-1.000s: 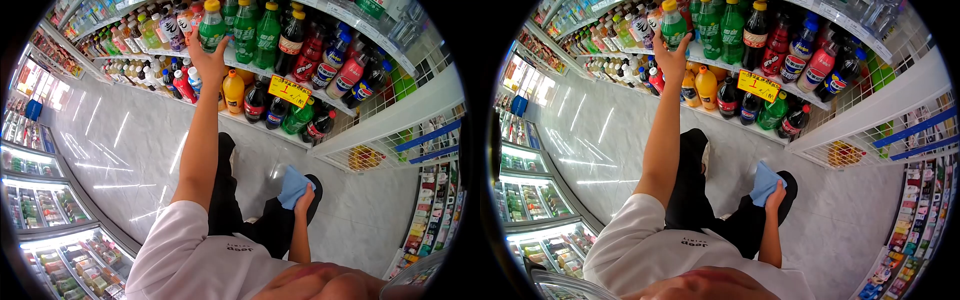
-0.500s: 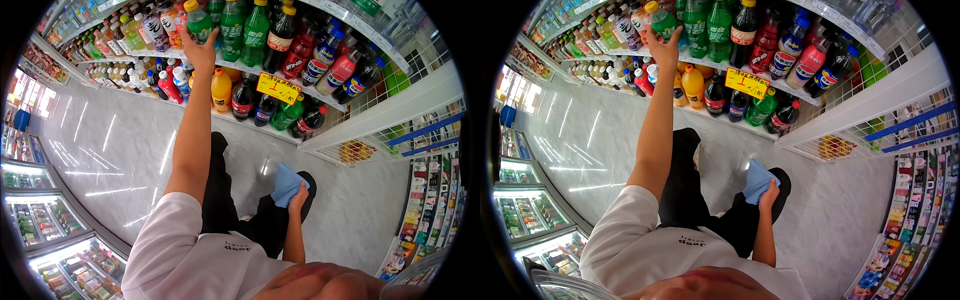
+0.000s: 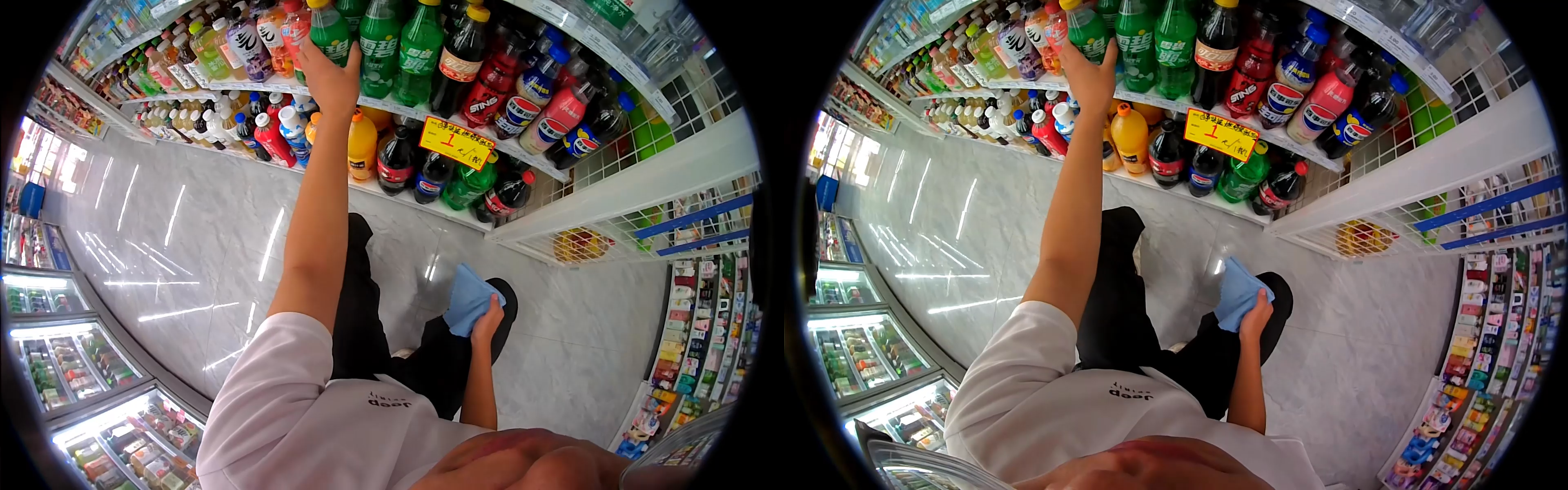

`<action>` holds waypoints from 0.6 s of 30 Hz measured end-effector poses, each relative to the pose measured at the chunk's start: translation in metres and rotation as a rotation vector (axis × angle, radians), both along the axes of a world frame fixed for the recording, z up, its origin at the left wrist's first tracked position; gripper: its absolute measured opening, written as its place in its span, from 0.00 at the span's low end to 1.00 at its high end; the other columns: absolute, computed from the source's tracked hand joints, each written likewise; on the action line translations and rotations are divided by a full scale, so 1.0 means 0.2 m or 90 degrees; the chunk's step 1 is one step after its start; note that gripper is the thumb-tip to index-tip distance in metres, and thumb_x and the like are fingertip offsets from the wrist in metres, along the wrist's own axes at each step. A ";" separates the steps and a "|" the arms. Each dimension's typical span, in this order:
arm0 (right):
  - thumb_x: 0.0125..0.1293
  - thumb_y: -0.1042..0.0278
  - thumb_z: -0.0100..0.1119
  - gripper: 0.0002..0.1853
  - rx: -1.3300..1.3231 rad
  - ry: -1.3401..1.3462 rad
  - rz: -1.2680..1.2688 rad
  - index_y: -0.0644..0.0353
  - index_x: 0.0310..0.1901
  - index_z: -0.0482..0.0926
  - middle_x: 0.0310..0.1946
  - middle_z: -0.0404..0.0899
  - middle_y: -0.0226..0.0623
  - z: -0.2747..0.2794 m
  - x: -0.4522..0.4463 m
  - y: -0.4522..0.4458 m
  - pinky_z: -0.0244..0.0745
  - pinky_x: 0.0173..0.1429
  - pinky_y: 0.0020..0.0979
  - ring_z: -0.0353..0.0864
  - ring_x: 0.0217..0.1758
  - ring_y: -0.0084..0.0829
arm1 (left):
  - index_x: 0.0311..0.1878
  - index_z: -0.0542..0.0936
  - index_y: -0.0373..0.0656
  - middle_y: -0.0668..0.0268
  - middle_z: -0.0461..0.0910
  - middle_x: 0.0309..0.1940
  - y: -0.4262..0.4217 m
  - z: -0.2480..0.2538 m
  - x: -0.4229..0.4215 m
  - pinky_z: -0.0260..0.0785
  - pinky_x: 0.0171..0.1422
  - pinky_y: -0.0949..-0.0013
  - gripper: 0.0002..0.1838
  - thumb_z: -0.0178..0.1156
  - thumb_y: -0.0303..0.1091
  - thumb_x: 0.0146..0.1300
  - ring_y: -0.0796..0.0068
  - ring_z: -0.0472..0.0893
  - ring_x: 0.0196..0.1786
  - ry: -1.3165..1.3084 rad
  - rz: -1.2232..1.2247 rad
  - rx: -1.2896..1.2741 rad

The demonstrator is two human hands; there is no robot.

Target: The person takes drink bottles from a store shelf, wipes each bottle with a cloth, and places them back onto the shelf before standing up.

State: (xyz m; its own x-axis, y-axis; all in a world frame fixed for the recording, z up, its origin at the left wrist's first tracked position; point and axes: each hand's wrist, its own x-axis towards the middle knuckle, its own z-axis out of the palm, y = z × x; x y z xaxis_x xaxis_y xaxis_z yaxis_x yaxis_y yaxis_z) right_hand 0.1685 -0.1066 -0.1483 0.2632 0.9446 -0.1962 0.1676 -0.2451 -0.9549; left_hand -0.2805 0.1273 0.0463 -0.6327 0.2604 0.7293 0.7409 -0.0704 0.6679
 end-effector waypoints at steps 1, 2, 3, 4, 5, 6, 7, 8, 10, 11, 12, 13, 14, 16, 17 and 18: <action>0.77 0.51 0.45 0.28 -0.007 0.001 0.002 0.76 0.43 0.80 0.40 0.84 0.42 0.00 0.00 0.00 0.72 0.53 0.34 0.80 0.44 0.33 | 0.64 0.67 0.33 0.47 0.71 0.55 0.00 0.00 -0.01 0.66 0.63 0.52 0.39 0.74 0.41 0.54 0.46 0.72 0.57 0.022 -0.013 0.006; 0.77 0.51 0.45 0.28 -0.015 0.000 0.004 0.76 0.43 0.80 0.40 0.84 0.42 0.00 0.00 0.00 0.72 0.53 0.34 0.80 0.44 0.32 | 0.64 0.65 0.33 0.45 0.70 0.55 0.00 0.00 -0.02 0.66 0.62 0.51 0.40 0.74 0.40 0.53 0.45 0.72 0.58 0.043 -0.025 0.010; 0.77 0.51 0.45 0.28 -0.023 0.000 0.007 0.76 0.43 0.80 0.40 0.84 0.42 0.00 0.00 -0.01 0.72 0.53 0.34 0.80 0.44 0.32 | 0.64 0.64 0.33 0.44 0.69 0.55 -0.01 -0.01 -0.03 0.67 0.62 0.50 0.41 0.74 0.39 0.52 0.43 0.72 0.58 0.064 -0.037 0.015; 0.77 0.51 0.45 0.28 -0.020 -0.001 0.007 0.76 0.42 0.80 0.40 0.84 0.42 0.00 0.00 -0.01 0.72 0.53 0.34 0.80 0.44 0.32 | 0.64 0.64 0.33 0.44 0.69 0.55 -0.01 -0.01 -0.04 0.67 0.62 0.50 0.41 0.74 0.38 0.51 0.43 0.72 0.58 0.066 -0.034 0.012; 0.77 0.51 0.46 0.28 -0.017 -0.002 0.005 0.76 0.42 0.80 0.40 0.84 0.42 -0.01 0.00 -0.01 0.72 0.53 0.34 0.80 0.44 0.32 | 0.64 0.63 0.33 0.44 0.69 0.55 -0.01 -0.01 -0.04 0.67 0.62 0.50 0.42 0.73 0.37 0.50 0.42 0.71 0.57 0.067 -0.031 0.011; 0.77 0.51 0.46 0.28 -0.013 -0.002 0.002 0.76 0.42 0.80 0.40 0.84 0.42 -0.02 0.00 0.00 0.71 0.53 0.34 0.80 0.44 0.32 | 0.65 0.63 0.33 0.43 0.68 0.55 -0.01 -0.01 -0.04 0.66 0.63 0.49 0.42 0.73 0.36 0.49 0.42 0.71 0.57 0.069 -0.030 0.009; 0.77 0.51 0.46 0.28 -0.014 0.000 0.002 0.76 0.42 0.80 0.40 0.84 0.42 -0.02 0.00 0.00 0.71 0.53 0.34 0.80 0.44 0.32 | 0.65 0.62 0.33 0.43 0.68 0.54 -0.01 -0.01 -0.04 0.65 0.64 0.50 0.43 0.74 0.32 0.46 0.42 0.70 0.57 0.064 -0.034 0.002; 0.77 0.51 0.46 0.28 -0.015 0.001 0.002 0.76 0.42 0.80 0.39 0.84 0.42 -0.02 0.00 -0.01 0.71 0.53 0.34 0.80 0.44 0.32 | 0.65 0.62 0.33 0.43 0.68 0.55 -0.03 0.00 -0.03 0.65 0.65 0.50 0.43 0.74 0.31 0.46 0.42 0.70 0.57 0.058 -0.041 -0.016; 0.77 0.51 0.46 0.27 -0.017 0.001 0.000 0.76 0.43 0.80 0.40 0.84 0.42 -0.03 0.01 0.00 0.71 0.53 0.34 0.80 0.44 0.33 | 0.65 0.63 0.34 0.43 0.67 0.56 -0.07 0.02 0.00 0.65 0.66 0.51 0.43 0.74 0.30 0.45 0.42 0.69 0.59 0.046 -0.054 -0.050; 0.77 0.51 0.46 0.27 -0.019 -0.002 0.000 0.76 0.43 0.80 0.40 0.84 0.42 -0.03 0.01 0.00 0.71 0.53 0.34 0.80 0.44 0.33 | 0.65 0.62 0.34 0.44 0.68 0.56 -0.06 0.01 -0.02 0.65 0.66 0.51 0.44 0.75 0.30 0.46 0.43 0.70 0.60 0.058 -0.052 -0.042; 0.77 0.52 0.46 0.27 -0.021 -0.005 0.000 0.76 0.43 0.80 0.40 0.84 0.42 -0.04 0.01 0.00 0.71 0.53 0.34 0.80 0.44 0.33 | 0.66 0.61 0.34 0.45 0.69 0.57 -0.04 -0.02 -0.04 0.64 0.66 0.52 0.44 0.75 0.29 0.46 0.45 0.70 0.61 0.069 -0.049 -0.033; 0.77 0.52 0.46 0.27 -0.019 -0.002 0.004 0.76 0.43 0.80 0.40 0.84 0.42 -0.04 0.01 -0.01 0.71 0.53 0.34 0.80 0.44 0.33 | 0.67 0.61 0.34 0.47 0.69 0.58 -0.02 -0.04 -0.05 0.64 0.66 0.52 0.45 0.75 0.29 0.47 0.47 0.70 0.62 0.080 -0.047 -0.024; 0.77 0.52 0.45 0.27 -0.018 0.001 0.009 0.76 0.43 0.80 0.40 0.84 0.43 -0.03 0.01 -0.01 0.71 0.54 0.34 0.80 0.44 0.33 | 0.67 0.61 0.34 0.47 0.70 0.58 -0.01 -0.06 -0.06 0.65 0.66 0.53 0.44 0.75 0.28 0.47 0.48 0.71 0.62 0.060 -0.061 -0.026; 0.77 0.52 0.45 0.27 -0.009 0.009 0.005 0.76 0.43 0.80 0.40 0.84 0.43 -0.01 0.00 0.00 0.71 0.54 0.34 0.80 0.44 0.33 | 0.66 0.62 0.34 0.48 0.72 0.57 0.01 -0.09 -0.07 0.67 0.65 0.55 0.43 0.74 0.27 0.49 0.50 0.74 0.61 0.019 -0.090 -0.028; 0.77 0.52 0.45 0.27 -0.002 0.015 -0.003 0.76 0.43 0.80 0.40 0.84 0.43 -0.01 -0.01 0.00 0.71 0.54 0.34 0.80 0.44 0.33 | 0.66 0.63 0.34 0.49 0.72 0.57 0.02 -0.09 -0.07 0.67 0.64 0.56 0.42 0.74 0.26 0.49 0.51 0.75 0.60 0.031 -0.084 -0.021; 0.77 0.52 0.45 0.27 0.003 0.021 -0.011 0.76 0.43 0.80 0.40 0.84 0.43 0.00 -0.02 0.00 0.71 0.53 0.34 0.80 0.44 0.33 | 0.66 0.63 0.35 0.49 0.73 0.57 0.02 -0.09 -0.06 0.68 0.64 0.57 0.41 0.73 0.26 0.49 0.52 0.76 0.59 0.044 -0.079 -0.015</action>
State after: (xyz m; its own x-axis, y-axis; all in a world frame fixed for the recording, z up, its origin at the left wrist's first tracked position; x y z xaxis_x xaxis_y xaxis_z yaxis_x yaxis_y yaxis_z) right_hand 0.1646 -0.1071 -0.1492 0.2730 0.9410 -0.2000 0.1325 -0.2426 -0.9610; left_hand -0.2933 0.1307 0.0279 -0.5431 0.3517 0.7625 0.7717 -0.1489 0.6183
